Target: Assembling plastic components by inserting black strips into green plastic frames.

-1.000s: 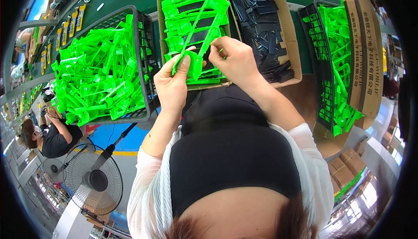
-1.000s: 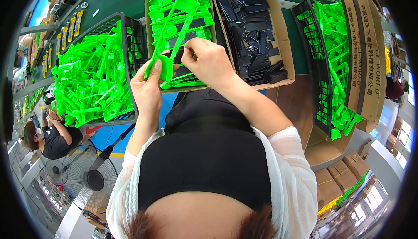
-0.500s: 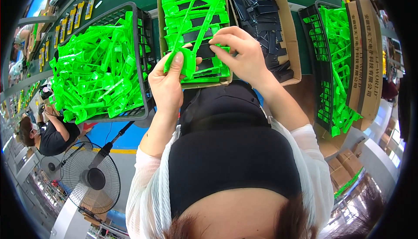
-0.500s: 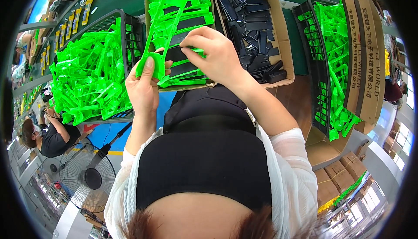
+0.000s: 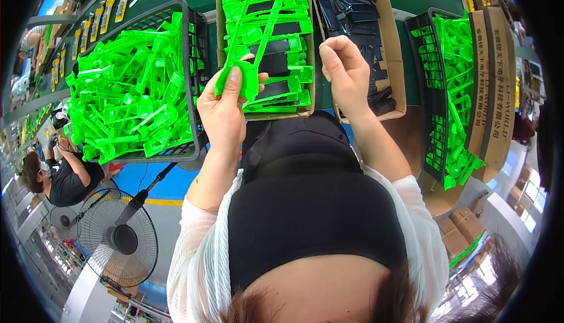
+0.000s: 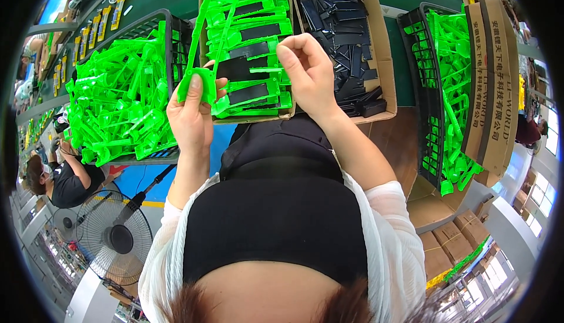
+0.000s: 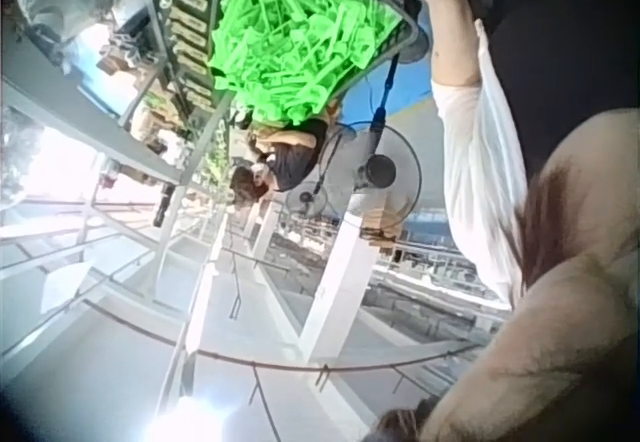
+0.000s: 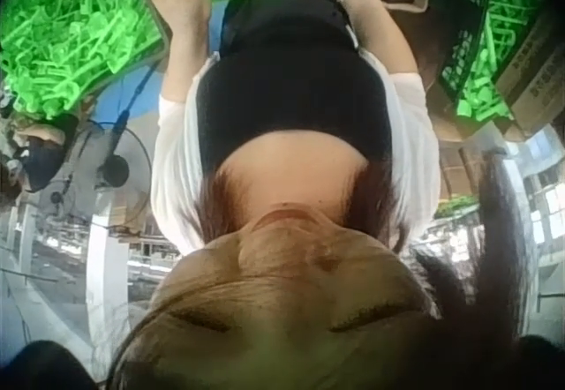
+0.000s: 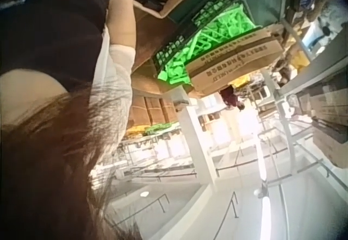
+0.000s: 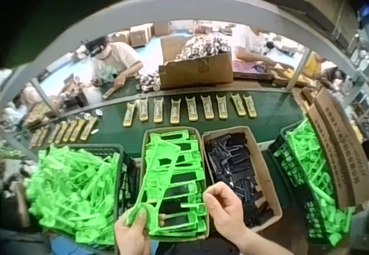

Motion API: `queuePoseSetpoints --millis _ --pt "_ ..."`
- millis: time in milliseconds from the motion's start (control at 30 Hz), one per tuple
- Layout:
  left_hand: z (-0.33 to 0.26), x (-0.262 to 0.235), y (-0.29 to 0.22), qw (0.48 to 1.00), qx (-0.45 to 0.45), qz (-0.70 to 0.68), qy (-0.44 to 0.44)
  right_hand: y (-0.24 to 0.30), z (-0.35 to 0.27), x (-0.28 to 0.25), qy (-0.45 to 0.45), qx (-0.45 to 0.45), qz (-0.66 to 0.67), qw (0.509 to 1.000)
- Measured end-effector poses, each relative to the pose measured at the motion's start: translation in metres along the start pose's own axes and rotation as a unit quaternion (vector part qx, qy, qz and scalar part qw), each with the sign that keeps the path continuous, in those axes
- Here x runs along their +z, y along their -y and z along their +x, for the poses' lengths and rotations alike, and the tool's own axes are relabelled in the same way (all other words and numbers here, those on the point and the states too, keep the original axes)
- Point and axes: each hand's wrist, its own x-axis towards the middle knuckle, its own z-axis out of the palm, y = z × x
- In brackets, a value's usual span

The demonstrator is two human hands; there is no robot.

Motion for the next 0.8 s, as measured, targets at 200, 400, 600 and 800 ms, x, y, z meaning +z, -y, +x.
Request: queuePoseSetpoints --millis 200,400,600,800 --pt "0.001 -0.003 0.0 0.997 -0.05 -0.019 0.053 0.013 0.002 0.012 0.163 0.146 -0.121 0.968" --pt "0.031 -0.051 -0.008 0.981 -0.089 0.16 0.058 0.027 -0.002 -0.011 0.148 0.222 -0.096 0.959" --pt "0.033 -0.054 -0.004 0.95 -0.208 0.147 0.181 0.026 0.0 0.002 0.163 0.249 -0.182 0.937" --pt "0.032 -0.059 0.001 0.952 -0.199 0.139 0.186 0.024 -0.002 0.001 0.145 0.235 -0.231 0.933"
